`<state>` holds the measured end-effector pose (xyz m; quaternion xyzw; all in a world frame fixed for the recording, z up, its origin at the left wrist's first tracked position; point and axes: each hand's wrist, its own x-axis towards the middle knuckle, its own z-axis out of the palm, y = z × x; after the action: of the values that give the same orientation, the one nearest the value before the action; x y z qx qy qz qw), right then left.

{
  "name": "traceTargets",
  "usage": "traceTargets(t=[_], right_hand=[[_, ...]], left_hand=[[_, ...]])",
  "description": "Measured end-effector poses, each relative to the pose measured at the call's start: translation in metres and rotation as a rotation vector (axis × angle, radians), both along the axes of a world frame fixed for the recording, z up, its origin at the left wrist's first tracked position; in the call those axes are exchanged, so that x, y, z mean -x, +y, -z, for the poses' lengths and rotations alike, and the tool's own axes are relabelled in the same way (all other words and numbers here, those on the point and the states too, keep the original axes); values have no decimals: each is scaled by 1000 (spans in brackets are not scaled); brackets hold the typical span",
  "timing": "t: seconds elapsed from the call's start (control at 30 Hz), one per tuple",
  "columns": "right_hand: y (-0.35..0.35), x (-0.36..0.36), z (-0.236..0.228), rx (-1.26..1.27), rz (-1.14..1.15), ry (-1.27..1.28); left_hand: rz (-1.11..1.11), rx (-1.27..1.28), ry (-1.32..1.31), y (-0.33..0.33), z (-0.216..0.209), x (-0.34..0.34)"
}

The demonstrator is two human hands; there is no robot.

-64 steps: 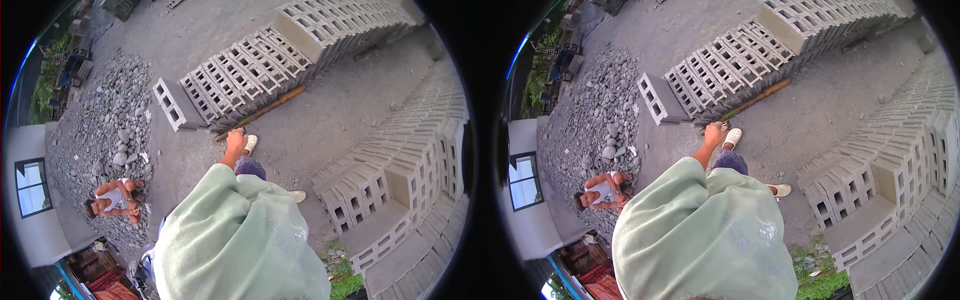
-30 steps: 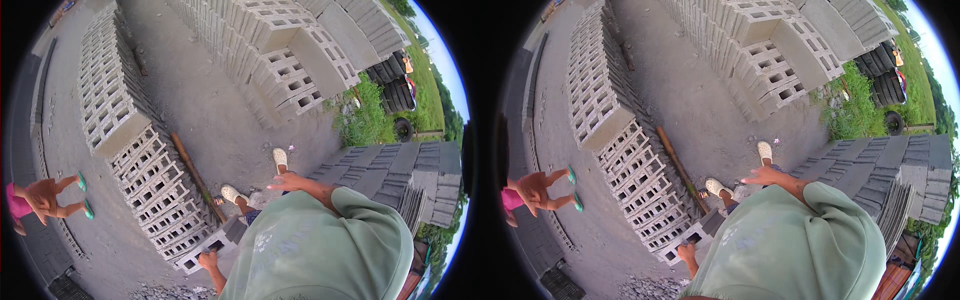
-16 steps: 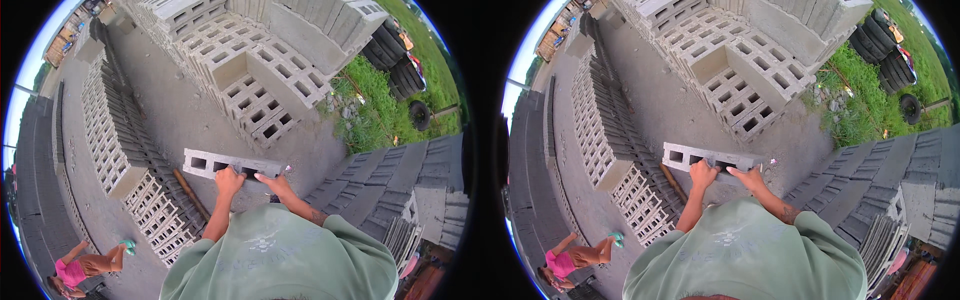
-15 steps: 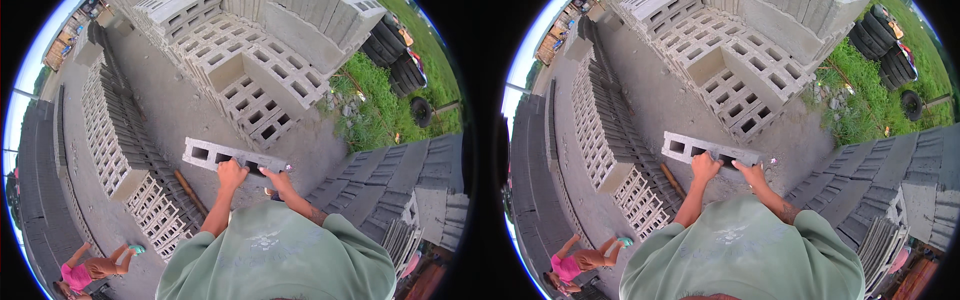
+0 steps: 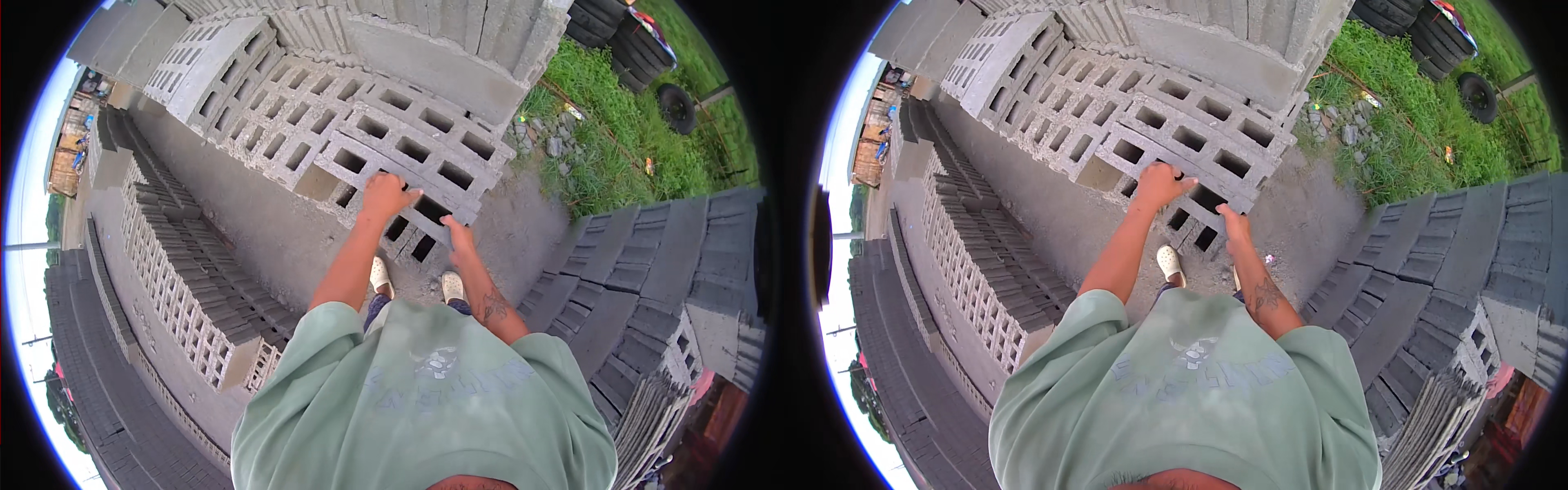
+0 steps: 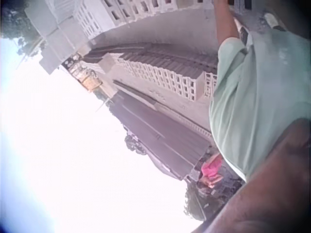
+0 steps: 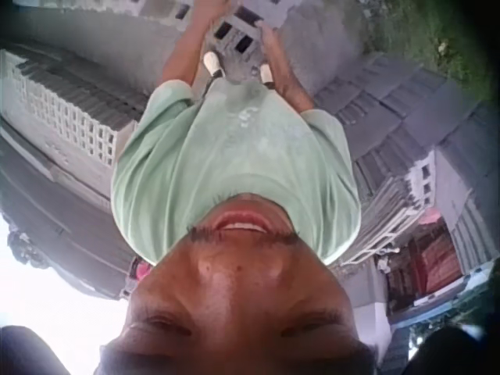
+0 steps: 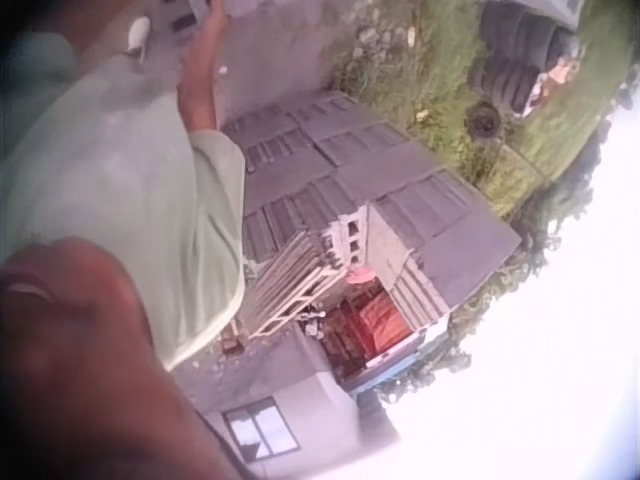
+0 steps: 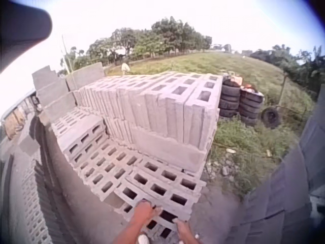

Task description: The person uses a hammer to chip away excess material from concrete hollow blocks and then stacks them neatly in rows.

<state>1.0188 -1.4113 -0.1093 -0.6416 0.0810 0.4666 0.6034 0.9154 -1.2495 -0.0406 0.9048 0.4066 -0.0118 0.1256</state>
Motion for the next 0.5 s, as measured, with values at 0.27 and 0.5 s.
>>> traceTargets(t=[0.27,0.5], right_hand=[[-13,-2,-4,-43,-61,114],[-17,10,-9,81,89,86]], left_hand=[[100,-205,-142,61,5,56],[116,176,-106,84,15,43]])
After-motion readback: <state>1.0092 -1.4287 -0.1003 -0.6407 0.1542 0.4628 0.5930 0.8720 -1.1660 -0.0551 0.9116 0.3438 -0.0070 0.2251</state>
